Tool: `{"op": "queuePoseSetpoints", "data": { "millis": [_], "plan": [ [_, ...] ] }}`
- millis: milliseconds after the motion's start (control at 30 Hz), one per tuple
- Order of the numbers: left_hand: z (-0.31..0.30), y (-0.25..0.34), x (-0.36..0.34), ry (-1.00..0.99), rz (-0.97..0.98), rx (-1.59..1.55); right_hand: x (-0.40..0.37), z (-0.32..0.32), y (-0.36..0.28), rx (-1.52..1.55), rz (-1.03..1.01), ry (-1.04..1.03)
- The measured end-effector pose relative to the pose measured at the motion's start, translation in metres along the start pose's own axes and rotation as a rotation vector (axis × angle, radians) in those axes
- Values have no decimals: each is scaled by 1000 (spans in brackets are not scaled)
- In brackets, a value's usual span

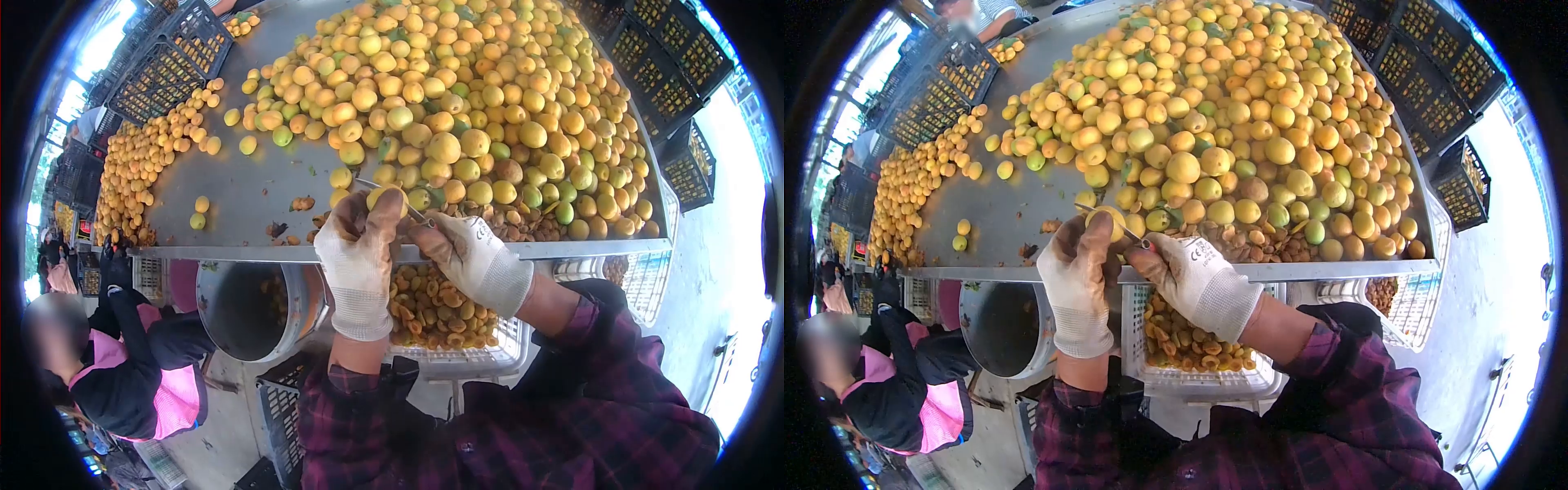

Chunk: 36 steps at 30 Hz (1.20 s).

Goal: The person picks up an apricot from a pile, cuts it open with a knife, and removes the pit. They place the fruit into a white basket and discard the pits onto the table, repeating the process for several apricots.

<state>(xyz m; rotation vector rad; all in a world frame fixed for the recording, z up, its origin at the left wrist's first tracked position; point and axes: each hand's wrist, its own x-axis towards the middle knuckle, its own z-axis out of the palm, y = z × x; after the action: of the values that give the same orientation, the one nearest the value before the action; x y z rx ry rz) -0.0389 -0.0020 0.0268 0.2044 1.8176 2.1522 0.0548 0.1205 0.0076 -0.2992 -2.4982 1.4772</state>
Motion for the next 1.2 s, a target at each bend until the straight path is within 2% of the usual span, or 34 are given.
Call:
{"op": "queuePoseSetpoints", "data": {
  "millis": [133, 200, 300, 433, 500, 533, 600, 700, 733, 800, 833, 867, 933, 1000, 1033, 1067, 1133, 1167, 1200],
  "plan": [
    [-9, 6, 0, -60, 29, 241, -5, 0, -3, -78, -35, 8],
    [-8, 11, -4, -79, -95, 108, -7, 9, 8, -120, -135, 49],
    [-14, 15, -3, -173, -220, 3, -4, 6, 7, -184, -136, 4],
    [-14, 19, -2, -166, -258, -66, -1, 15, 14, -59, -213, 47],
    [-13, 21, -4, -140, -242, 25, -4, 8, 2, 416, 82, -169],
    [-15, 20, -4, -137, -244, 26, -5, 7, 1, 417, 84, -172],
    [-22, 17, -2, -228, -229, 36, -5, 3, 3, 677, 225, -324],
    [-24, 17, -1, -240, -258, 23, -6, 1, 5, 834, 341, -383],
    [-24, 15, -2, -235, -258, 25, -6, -2, 1, 835, 340, -388],
    [-26, 10, -1, -283, -246, -63, -3, -14, -15, 595, 346, -306],
    [-26, 7, 0, -269, -225, -68, 1, -26, -20, 514, 414, -331],
    [-25, 3, 0, -237, -219, -81, 3, -35, -17, 501, 391, -348],
    [-29, 0, 5, -189, -195, -103, 5, -52, -10, 96, 266, -404],
    [-33, 4, 9, -63, -191, -220, 4, -71, -20, 126, 406, -360],
    [-31, 11, 10, 72, -309, -255, 7, -79, -27, 120, 434, -316],
    [-28, 15, 6, 70, -318, -256, 10, -78, -26, 119, 443, -316],
    [-18, 17, -1, -37, -261, -5, 12, -68, -22, 470, 416, -55],
    [-3, 11, -10, -137, -188, 135, 8, -59, -17, 446, 355, -79],
    [1, 6, -15, -166, -206, 147, 16, -47, -16, 414, 269, -139]
  ]
}}
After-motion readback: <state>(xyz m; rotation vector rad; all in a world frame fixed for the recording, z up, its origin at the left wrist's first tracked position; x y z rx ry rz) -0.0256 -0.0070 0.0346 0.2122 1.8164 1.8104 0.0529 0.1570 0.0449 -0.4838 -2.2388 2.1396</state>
